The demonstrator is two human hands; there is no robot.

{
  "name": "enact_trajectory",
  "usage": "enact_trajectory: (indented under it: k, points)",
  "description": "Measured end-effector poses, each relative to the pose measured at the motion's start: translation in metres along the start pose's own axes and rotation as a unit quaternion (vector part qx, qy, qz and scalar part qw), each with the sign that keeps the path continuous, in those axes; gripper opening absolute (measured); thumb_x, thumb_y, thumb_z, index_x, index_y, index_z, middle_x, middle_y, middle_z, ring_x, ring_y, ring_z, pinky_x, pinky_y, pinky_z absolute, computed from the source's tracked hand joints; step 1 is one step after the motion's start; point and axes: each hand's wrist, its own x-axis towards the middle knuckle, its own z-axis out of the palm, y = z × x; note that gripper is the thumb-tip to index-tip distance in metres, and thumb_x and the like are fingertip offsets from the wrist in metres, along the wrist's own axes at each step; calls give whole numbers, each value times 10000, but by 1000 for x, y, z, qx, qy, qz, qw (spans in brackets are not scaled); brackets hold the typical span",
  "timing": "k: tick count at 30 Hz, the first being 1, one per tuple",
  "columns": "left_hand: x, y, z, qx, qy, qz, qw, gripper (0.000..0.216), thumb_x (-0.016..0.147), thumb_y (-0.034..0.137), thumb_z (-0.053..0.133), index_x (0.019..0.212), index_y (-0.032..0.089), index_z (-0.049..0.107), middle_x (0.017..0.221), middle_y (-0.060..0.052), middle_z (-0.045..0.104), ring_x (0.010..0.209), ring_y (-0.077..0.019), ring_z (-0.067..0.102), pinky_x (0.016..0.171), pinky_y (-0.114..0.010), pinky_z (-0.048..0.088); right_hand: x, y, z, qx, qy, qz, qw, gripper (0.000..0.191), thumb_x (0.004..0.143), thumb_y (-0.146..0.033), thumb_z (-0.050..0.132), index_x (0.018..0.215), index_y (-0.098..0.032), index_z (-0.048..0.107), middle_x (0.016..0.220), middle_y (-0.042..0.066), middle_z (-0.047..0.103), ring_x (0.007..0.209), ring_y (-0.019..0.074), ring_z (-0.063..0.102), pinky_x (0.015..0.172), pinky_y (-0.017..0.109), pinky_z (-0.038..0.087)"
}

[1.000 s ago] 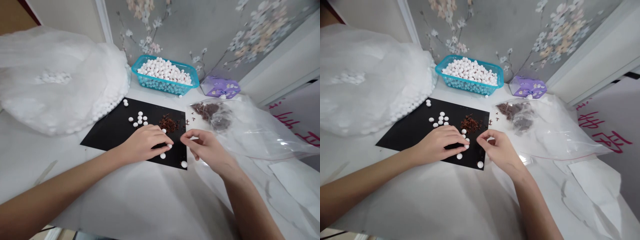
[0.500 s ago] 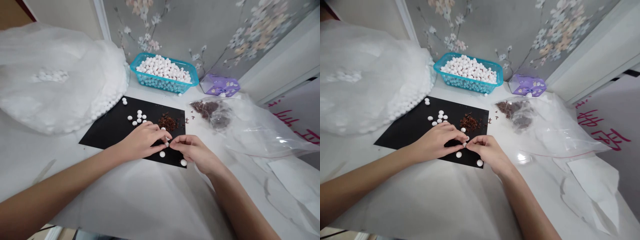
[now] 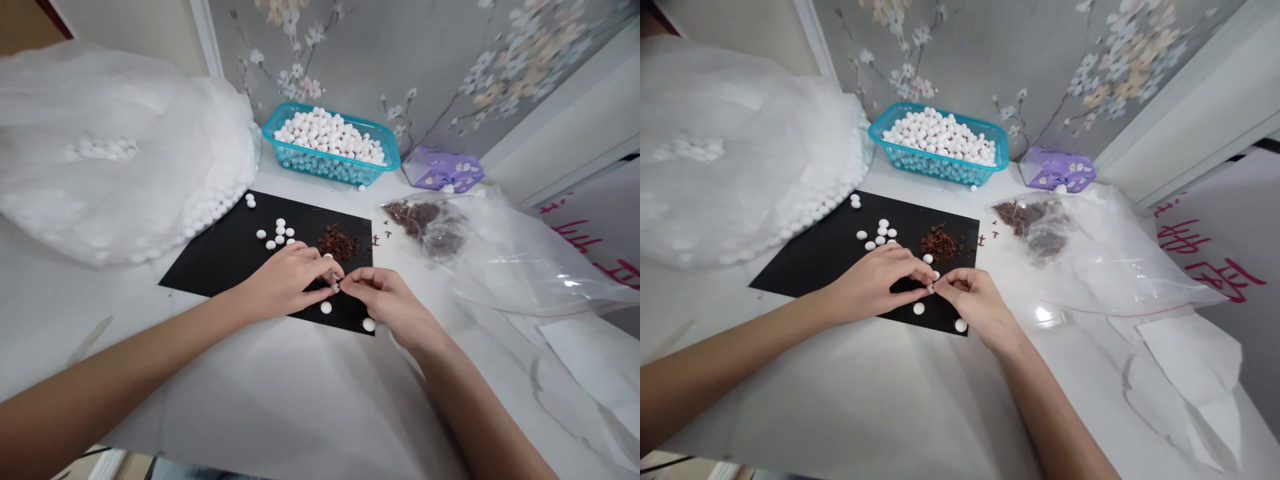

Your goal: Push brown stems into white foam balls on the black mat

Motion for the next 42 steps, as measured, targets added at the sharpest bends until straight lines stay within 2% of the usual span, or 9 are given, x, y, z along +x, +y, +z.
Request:
enact_trajectory:
  k: [4, 13, 20, 27, 34, 39, 40, 42]
  points:
    - [1, 1, -1, -1, 2, -7, 1000, 101, 823, 222, 578, 924, 211, 580, 800, 31, 666, 754, -135, 566, 733, -274, 345, 0, 0, 1, 6, 12, -5, 1000, 226, 678, -378, 644, 687, -161, 584, 504, -88, 284, 459, 54, 199, 419, 220, 132]
    - [1, 1, -1, -19, -8, -34, 999, 98, 804, 225, 601, 898, 203, 582, 762, 38, 647, 739, -128, 562, 753, -266, 348, 1, 4, 4, 1, 25, -40, 999, 262, 678, -403, 653, 661, -163, 551, 510, -82, 319, 484, 64, 240, 456, 225, 164]
    - [1, 1, 0, -37, -13, -43, 998, 101, 815, 246, 590, 908, 208, 580, 770, 41, 658, 749, -130, 570, 763, -273, 347, 2, 5, 4, 28, 26, -20, 999, 293, 629, -432, 692, 657, -168, 568, 505, -79, 369, 463, 58, 244, 445, 224, 163]
    - [1, 0, 1, -44, -4, -47, 998, 89, 805, 238, 595, 890, 213, 589, 769, 32, 659, 741, -135, 574, 772, -281, 363, 4, 6, 6, 44, 40, -24, 998, 300, 595, -431, 716, 616, -173, 563, 452, -101, 292, 432, 52, 223, 416, 221, 144]
    - [2, 0, 0, -31, -9, -42, 999, 95, 803, 250, 595, 888, 209, 586, 768, 29, 656, 737, -135, 572, 756, -278, 364, 7, 7, 5, 10, 22, -49, 999, 299, 643, -432, 687, 630, -177, 532, 453, -103, 311, 443, 55, 225, 419, 211, 158]
    - [1, -1, 0, -38, 3, -44, 998, 123, 788, 251, 603, 902, 212, 580, 777, 37, 678, 740, -133, 577, 770, -285, 353, 10, 5, -10, -43, -42, -64, 996, 357, 698, -509, 624, 609, -177, 527, 490, -76, 364, 453, 64, 280, 442, 218, 210]
    - [1, -1, 0, -41, 5, -46, 998, 130, 785, 247, 600, 910, 214, 580, 784, 37, 682, 743, -133, 579, 769, -286, 354, 12, 6, -15, -57, -22, -82, 995, 362, 715, -514, 604, 606, -176, 532, 502, -69, 373, 462, 69, 301, 454, 220, 234]
    - [0, -1, 0, -49, 7, -46, 998, 149, 780, 234, 591, 927, 216, 578, 797, 34, 685, 748, -132, 582, 771, -287, 353, 18, 10, -24, -105, 96, -149, 978, 326, 757, -483, 568, 655, -174, 570, 537, -53, 402, 488, 82, 343, 489, 226, 285]
